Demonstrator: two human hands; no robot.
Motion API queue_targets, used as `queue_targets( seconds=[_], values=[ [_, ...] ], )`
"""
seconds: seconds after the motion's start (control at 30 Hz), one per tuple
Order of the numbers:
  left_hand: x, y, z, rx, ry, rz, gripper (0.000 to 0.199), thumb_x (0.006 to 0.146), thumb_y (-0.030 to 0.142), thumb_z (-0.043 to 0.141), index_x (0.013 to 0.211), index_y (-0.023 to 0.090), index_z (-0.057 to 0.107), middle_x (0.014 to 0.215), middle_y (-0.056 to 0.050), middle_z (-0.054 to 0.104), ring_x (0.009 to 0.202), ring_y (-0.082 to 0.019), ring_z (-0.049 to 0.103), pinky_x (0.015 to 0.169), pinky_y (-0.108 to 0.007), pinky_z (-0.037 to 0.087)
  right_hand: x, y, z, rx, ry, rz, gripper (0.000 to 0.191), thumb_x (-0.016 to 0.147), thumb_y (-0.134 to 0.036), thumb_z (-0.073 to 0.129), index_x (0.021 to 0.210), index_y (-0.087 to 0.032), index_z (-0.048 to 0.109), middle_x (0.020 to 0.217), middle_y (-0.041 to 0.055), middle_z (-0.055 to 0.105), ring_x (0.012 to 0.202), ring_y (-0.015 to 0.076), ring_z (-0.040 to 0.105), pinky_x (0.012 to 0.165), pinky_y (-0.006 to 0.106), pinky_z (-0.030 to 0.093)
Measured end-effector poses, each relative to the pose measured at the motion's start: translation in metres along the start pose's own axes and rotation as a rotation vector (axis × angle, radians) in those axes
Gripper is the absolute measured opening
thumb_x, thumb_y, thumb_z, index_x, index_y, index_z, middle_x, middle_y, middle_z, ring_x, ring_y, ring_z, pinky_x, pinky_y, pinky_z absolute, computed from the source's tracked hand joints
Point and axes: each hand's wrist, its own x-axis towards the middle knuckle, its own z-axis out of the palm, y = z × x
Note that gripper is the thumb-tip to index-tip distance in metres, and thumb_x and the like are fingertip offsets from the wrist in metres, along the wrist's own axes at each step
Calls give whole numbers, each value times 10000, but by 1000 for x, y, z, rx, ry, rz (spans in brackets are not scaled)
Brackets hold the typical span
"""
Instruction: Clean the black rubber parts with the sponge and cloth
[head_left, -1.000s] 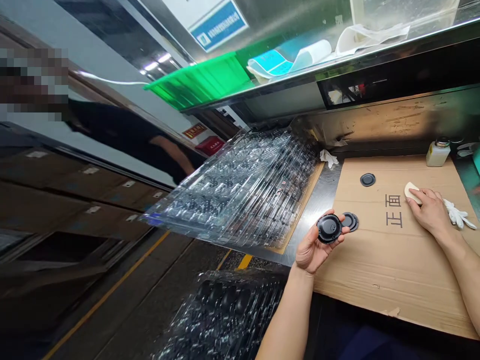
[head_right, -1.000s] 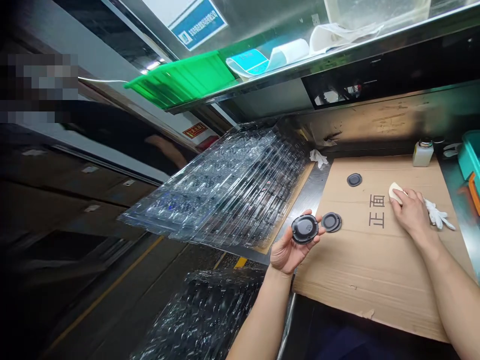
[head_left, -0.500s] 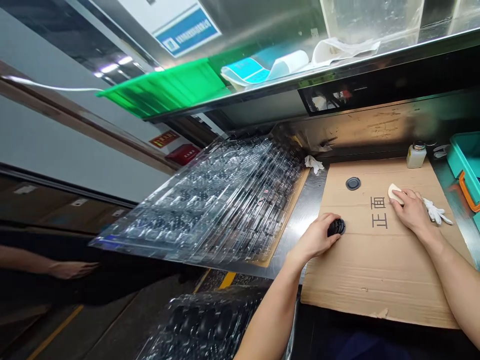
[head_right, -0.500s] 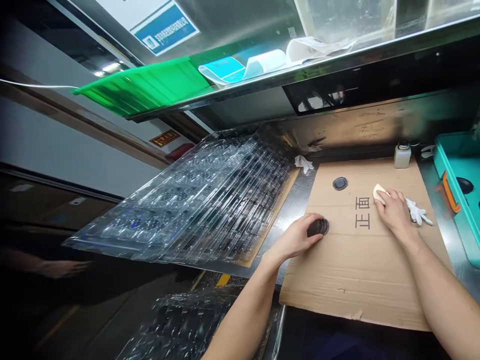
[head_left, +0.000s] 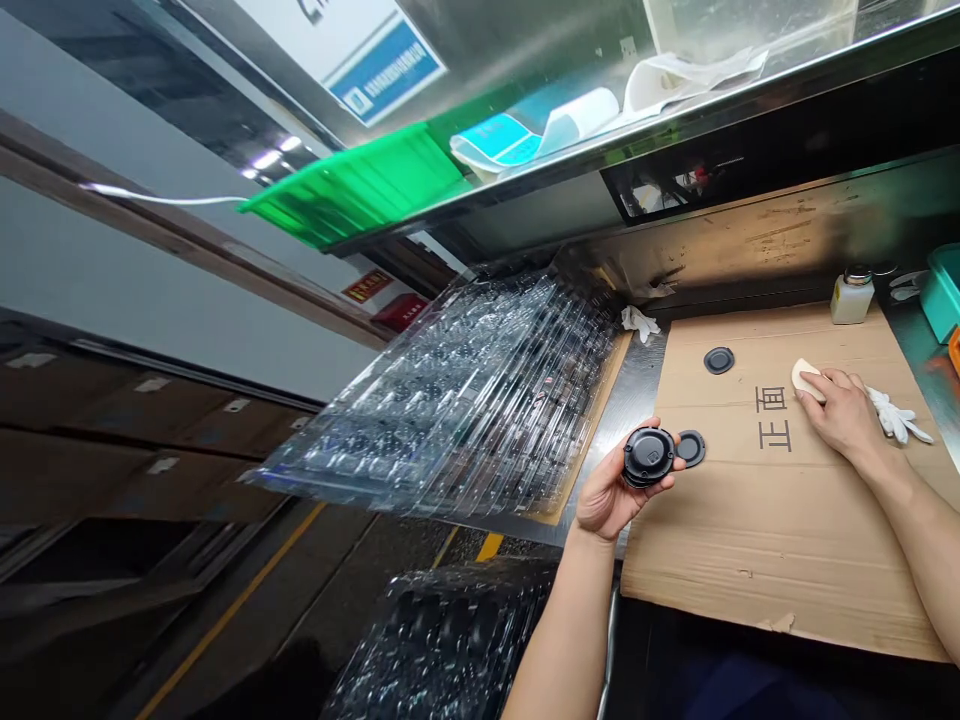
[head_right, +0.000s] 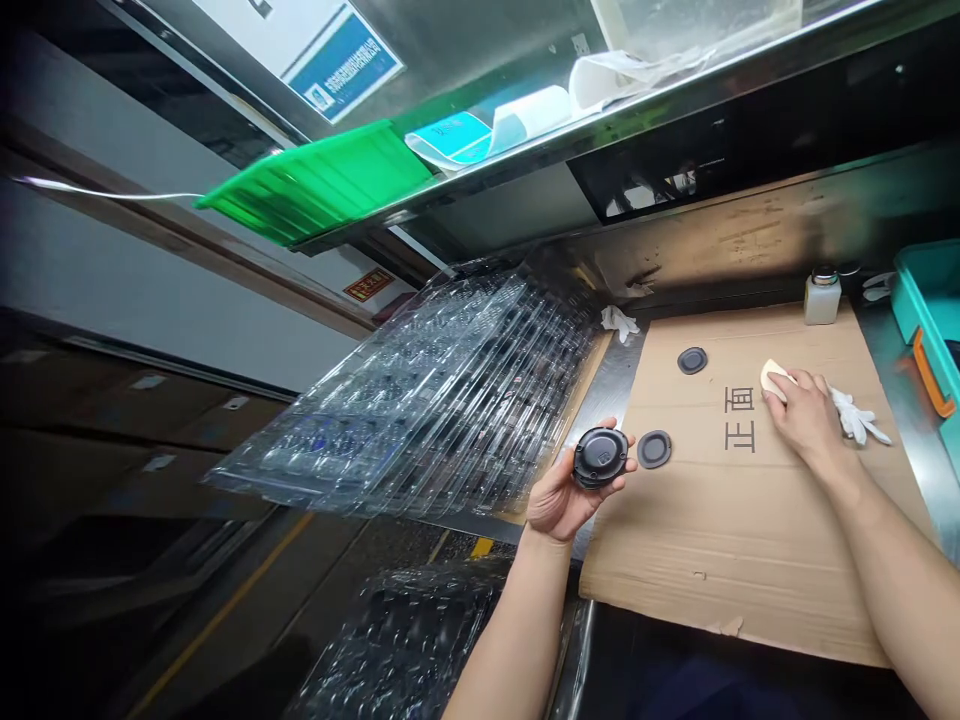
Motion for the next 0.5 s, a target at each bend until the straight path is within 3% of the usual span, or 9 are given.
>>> queue_targets(
  seconds=[0.13, 0.23, 0.3, 0.4, 0.5],
  values=[
    [2, -1, 2, 12, -2, 4, 624, 875, 497, 676, 1394, 190, 513, 1317, -174, 634, 1101, -306, 694, 811, -351, 618, 1, 0, 1, 5, 6, -3, 385, 976, -408, 500, 1227, -204, 710, 1193, 128, 674, 1046, 295, 575, 943, 420, 443],
    [4, 0, 1, 145, -6, 40, 663, 863, 542, 677, 1413, 216, 499, 1355, -171, 605, 1133, -325, 673, 884, -429, 595, -1, 0, -1, 10, -3, 3, 380, 975, -402, 501, 1231, -209, 706, 1191, 121, 672, 1044, 291, 568, 943, 411, 436],
    [9, 3, -1, 400, 4, 91, 661, 833, 502, 727, 1398, 232, 518, 1376, -153, 586, 1187, -330, 636, 980, -494, 544, -2, -1, -2, 7, -3, 21, 364, 971, -393, 508, 1217, -217, 711, 1188, 117, 668, 1038, 291, 553, 938, 405, 429],
    [21, 11, 0, 986, 11, 184, 540, 804, 365, 763, 1306, 243, 607, 1357, -114, 584, 1263, -301, 566, 1093, -501, 456, -2, -7, -1, -10, 7, 56, 326, 958, -386, 533, 1176, -237, 725, 1204, 108, 654, 1063, 305, 515, 947, 414, 415],
    [40, 15, 6, 1387, -82, 249, 469, 807, 288, 724, 1268, 263, 641, 1317, -86, 601, 1258, -273, 556, 1131, -476, 412, 3, -23, -4, -40, -13, 81, 300, 947, -351, 559, 1165, -220, 719, 1239, 122, 641, 1104, 330, 501, 965, 456, 416]
  ],
)
